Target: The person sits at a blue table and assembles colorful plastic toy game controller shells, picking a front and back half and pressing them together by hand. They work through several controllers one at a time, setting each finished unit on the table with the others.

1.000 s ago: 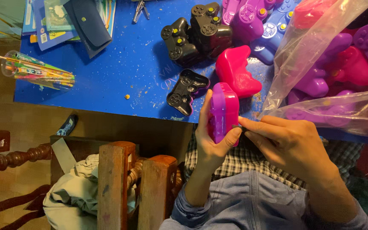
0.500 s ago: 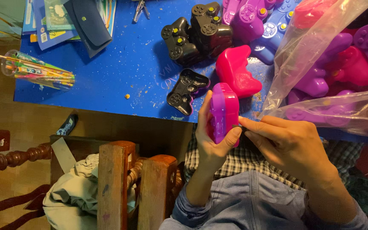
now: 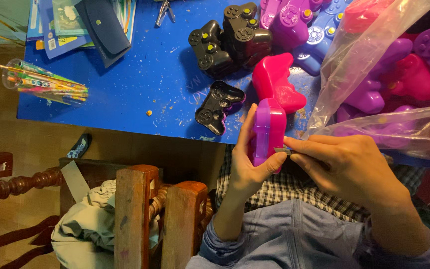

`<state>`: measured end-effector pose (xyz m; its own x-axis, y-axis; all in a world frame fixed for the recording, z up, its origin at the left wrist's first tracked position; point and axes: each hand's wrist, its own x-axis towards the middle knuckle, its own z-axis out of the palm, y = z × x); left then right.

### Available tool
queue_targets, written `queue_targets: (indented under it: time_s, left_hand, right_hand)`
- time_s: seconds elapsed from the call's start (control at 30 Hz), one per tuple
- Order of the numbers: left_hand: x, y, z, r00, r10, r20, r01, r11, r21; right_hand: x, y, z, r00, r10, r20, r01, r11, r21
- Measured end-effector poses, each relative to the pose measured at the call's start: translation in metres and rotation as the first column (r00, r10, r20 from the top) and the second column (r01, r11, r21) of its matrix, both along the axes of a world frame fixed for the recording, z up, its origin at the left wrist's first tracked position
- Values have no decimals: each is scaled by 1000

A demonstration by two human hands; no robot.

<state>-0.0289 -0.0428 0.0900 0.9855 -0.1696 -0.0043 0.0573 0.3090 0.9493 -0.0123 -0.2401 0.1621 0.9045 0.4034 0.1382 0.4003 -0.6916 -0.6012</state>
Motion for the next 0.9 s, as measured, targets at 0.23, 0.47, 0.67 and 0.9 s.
queue_targets:
  time_s: [0.23,0.47,0.67,0.9]
  left_hand:
    - [2,0,6,1000,-17,11,16,999,37]
    - [2,1,12,999,-19,34,16,997,81]
    - [1,1,15,998,-14,-59,18,998,63]
    - [-2,-1,12,1000,12,16,-13,996,87]
  right_hand:
    - [2,-5,-4,998,50,31,-50,999,-4]
    - [4,-7,-6,998,60,9,-60,998,-9]
    - [2,-6,-5,998,55,11,-55,998,-5]
    - [-1,-2,-3,998,33,46,-33,999,-11]
